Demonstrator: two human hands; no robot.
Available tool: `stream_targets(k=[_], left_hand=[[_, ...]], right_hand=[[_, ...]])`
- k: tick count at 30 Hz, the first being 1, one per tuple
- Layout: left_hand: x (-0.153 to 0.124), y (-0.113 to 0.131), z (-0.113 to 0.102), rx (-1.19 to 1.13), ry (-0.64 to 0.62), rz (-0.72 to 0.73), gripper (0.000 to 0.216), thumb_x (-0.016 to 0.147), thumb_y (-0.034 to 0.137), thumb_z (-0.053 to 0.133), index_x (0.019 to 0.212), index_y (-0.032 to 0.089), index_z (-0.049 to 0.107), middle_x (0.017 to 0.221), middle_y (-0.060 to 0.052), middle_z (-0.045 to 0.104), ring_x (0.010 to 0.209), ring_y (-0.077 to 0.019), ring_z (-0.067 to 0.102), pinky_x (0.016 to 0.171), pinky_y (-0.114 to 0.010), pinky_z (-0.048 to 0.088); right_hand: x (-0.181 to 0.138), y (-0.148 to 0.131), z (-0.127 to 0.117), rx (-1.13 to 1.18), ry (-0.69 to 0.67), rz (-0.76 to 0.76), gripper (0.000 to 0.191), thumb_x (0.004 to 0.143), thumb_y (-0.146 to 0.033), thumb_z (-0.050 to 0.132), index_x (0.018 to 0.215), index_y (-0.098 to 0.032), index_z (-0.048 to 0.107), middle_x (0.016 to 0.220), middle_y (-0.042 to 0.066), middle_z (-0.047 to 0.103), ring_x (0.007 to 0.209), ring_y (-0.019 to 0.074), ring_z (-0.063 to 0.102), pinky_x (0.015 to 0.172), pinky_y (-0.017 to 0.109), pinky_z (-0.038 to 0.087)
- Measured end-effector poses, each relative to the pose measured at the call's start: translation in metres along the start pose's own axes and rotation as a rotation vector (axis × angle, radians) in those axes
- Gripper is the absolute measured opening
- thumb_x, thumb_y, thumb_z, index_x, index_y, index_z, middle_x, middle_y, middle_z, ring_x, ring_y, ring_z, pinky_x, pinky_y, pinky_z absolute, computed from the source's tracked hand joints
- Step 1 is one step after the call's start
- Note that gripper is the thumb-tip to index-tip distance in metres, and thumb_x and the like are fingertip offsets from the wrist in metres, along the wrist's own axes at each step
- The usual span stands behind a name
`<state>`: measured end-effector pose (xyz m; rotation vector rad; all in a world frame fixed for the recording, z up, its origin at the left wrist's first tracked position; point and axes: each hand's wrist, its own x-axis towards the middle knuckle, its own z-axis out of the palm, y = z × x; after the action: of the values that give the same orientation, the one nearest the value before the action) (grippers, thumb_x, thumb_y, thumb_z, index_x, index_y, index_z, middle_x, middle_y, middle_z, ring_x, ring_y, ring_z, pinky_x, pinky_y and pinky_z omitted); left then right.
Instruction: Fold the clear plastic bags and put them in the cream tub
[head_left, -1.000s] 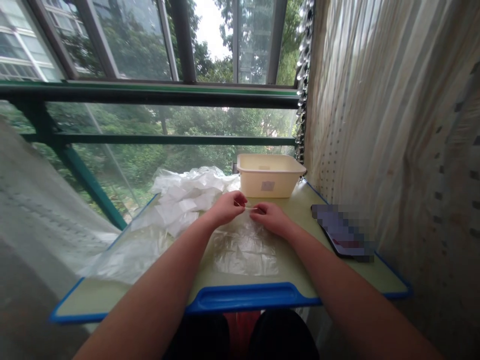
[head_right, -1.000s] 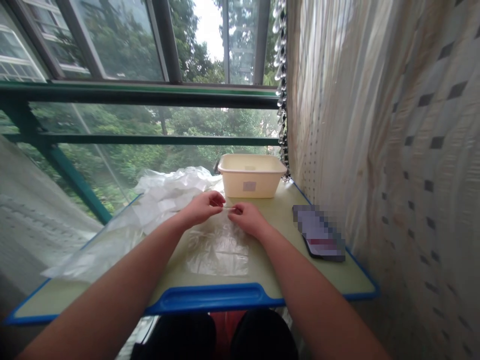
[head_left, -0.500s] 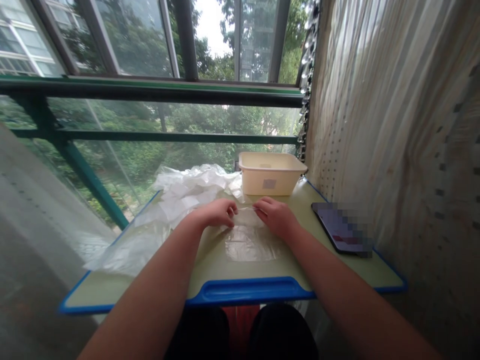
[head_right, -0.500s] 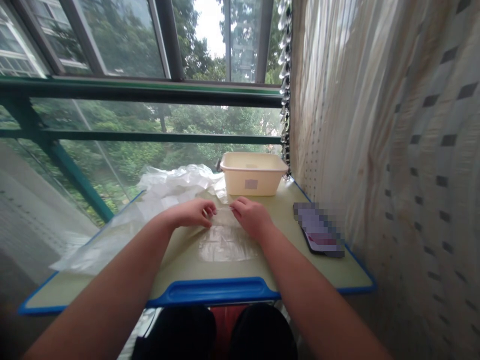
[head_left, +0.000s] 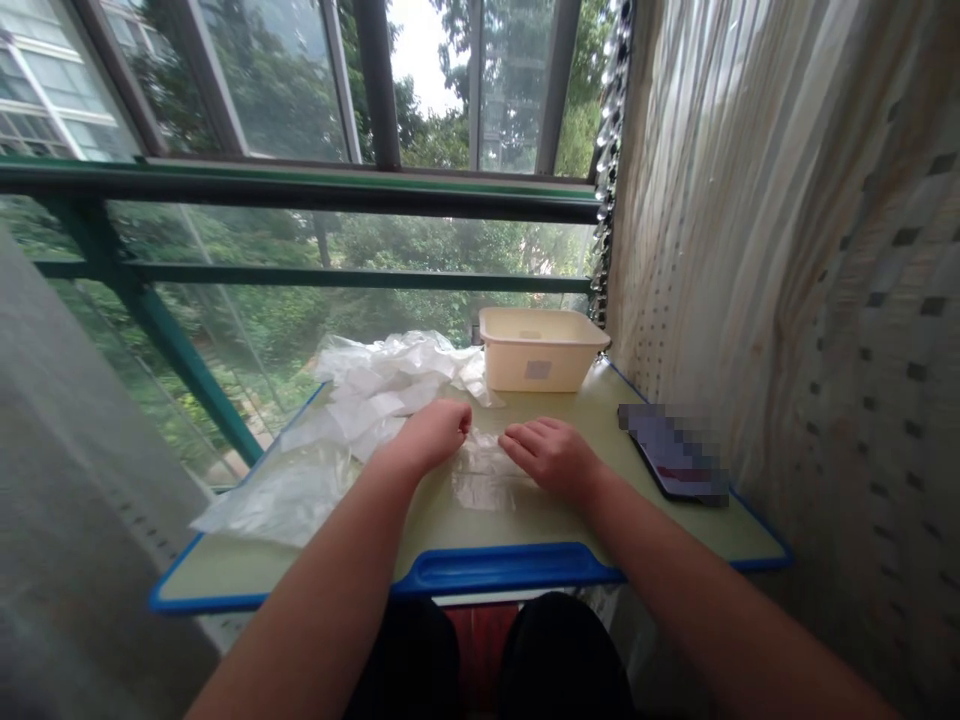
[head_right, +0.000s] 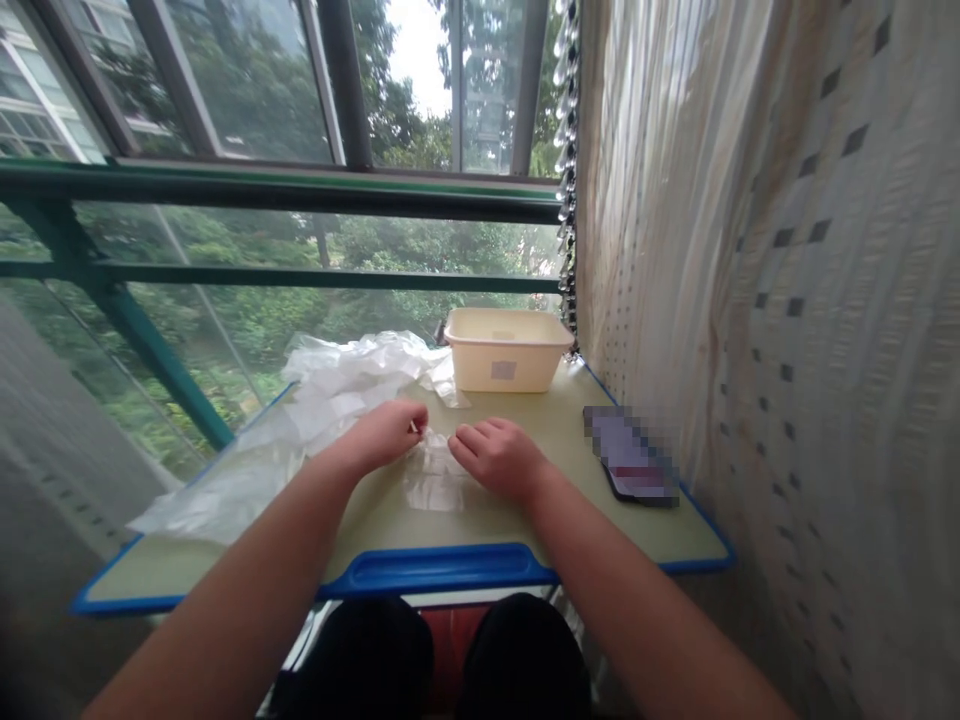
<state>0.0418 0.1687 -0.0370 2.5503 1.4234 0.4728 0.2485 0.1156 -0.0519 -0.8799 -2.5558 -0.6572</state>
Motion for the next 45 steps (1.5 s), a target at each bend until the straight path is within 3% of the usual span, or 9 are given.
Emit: stream_targets(k=[4,7,10,14,18,22,28,40,45], left_hand=[[-0.03,-0.003,0.002,-0.015,0.02,-0.001,0.037,0.066,0.011,0.051,0.101,0.019,0.057,0.103,-0.007,0.059,0.088,-0.0209,0.057,0.079,-0.03,0.044],[-0.061,0.001,0.004,-0.09,0.139,0.063,0.051,0.068,0.006,0.045,0.116,0.019,0.05,0.117,-0.008,0.052,0.106,-0.0201,0.05,0.094,-0.03,0.038],[-0.09,0.01,0.01,-0.108,0.274,0.075,0.051,0.069,0.005,0.043,0.118,0.017,0.049,0.123,-0.009,0.048,0.116,-0.0207,0.043,0.101,-0.035,0.033],[-0.11,0.017,0.018,-0.098,0.267,0.179,0.045,0.072,0.01,0.047,0.115,0.022,0.053,0.127,-0.006,0.047,0.119,-0.0224,0.04,0.101,-0.039,0.034],[-0.111,0.021,0.02,-0.068,0.26,0.283,0.033,0.075,0.023,0.054,0.108,0.024,0.058,0.122,-0.004,0.053,0.119,-0.0248,0.04,0.1,-0.042,0.034],[-0.106,0.024,0.02,-0.058,0.306,0.291,0.033,0.073,0.039,0.06,0.102,0.021,0.061,0.111,-0.006,0.06,0.106,-0.0245,0.05,0.093,-0.041,0.039],[-0.102,0.024,0.023,0.049,0.313,0.326,0.015,0.082,0.023,0.051,0.09,0.022,0.064,0.098,-0.003,0.063,0.093,-0.0193,0.054,0.084,-0.036,0.042],[-0.108,0.025,0.022,0.048,0.381,0.356,0.016,0.083,0.017,0.048,0.084,0.02,0.064,0.091,-0.003,0.064,0.085,-0.0164,0.055,0.077,-0.032,0.044],[-0.111,0.022,0.023,0.088,0.401,0.346,0.016,0.082,0.014,0.049,0.083,0.02,0.064,0.091,-0.003,0.064,0.085,-0.017,0.055,0.077,-0.032,0.044]], right_hand=[[-0.001,-0.014,-0.008,-0.028,-0.043,-0.087,0.026,0.091,-0.018,0.033,0.099,-0.018,0.058,0.09,0.009,0.06,0.079,0.0159,0.052,0.069,0.03,0.036],[-0.006,-0.025,-0.014,0.017,-0.043,-0.115,0.024,0.091,-0.02,0.035,0.097,-0.019,0.058,0.086,0.008,0.06,0.078,0.0152,0.052,0.069,0.029,0.037],[-0.011,-0.032,-0.018,0.038,-0.019,-0.17,0.023,0.091,-0.021,0.035,0.094,-0.018,0.058,0.084,0.008,0.059,0.076,0.0147,0.052,0.07,0.029,0.038],[-0.015,-0.037,-0.018,0.007,0.007,-0.26,0.023,0.091,-0.019,0.034,0.089,-0.015,0.057,0.081,0.008,0.059,0.074,0.0145,0.052,0.069,0.03,0.038],[-0.015,-0.038,-0.015,-0.026,0.028,-0.198,0.02,0.09,-0.019,0.037,0.088,-0.015,0.056,0.082,0.007,0.059,0.077,0.015,0.052,0.071,0.029,0.038],[-0.015,-0.039,-0.011,-0.019,0.074,-0.087,0.017,0.088,-0.02,0.041,0.088,-0.016,0.056,0.083,0.007,0.06,0.077,0.0153,0.053,0.071,0.029,0.038],[-0.015,-0.042,-0.012,0.04,0.043,-0.072,0.017,0.088,-0.022,0.041,0.088,-0.016,0.057,0.085,0.006,0.061,0.079,0.0148,0.054,0.07,0.028,0.038],[-0.025,-0.037,-0.019,0.149,0.06,-0.09,0.023,0.085,-0.028,0.046,0.1,-0.015,0.057,0.095,0.009,0.062,0.087,0.0187,0.055,0.076,0.032,0.044],[-0.034,-0.042,-0.032,0.244,0.101,0.007,0.033,0.079,-0.033,0.052,0.106,-0.015,0.056,0.101,0.011,0.059,0.093,0.0217,0.053,0.082,0.038,0.043]])
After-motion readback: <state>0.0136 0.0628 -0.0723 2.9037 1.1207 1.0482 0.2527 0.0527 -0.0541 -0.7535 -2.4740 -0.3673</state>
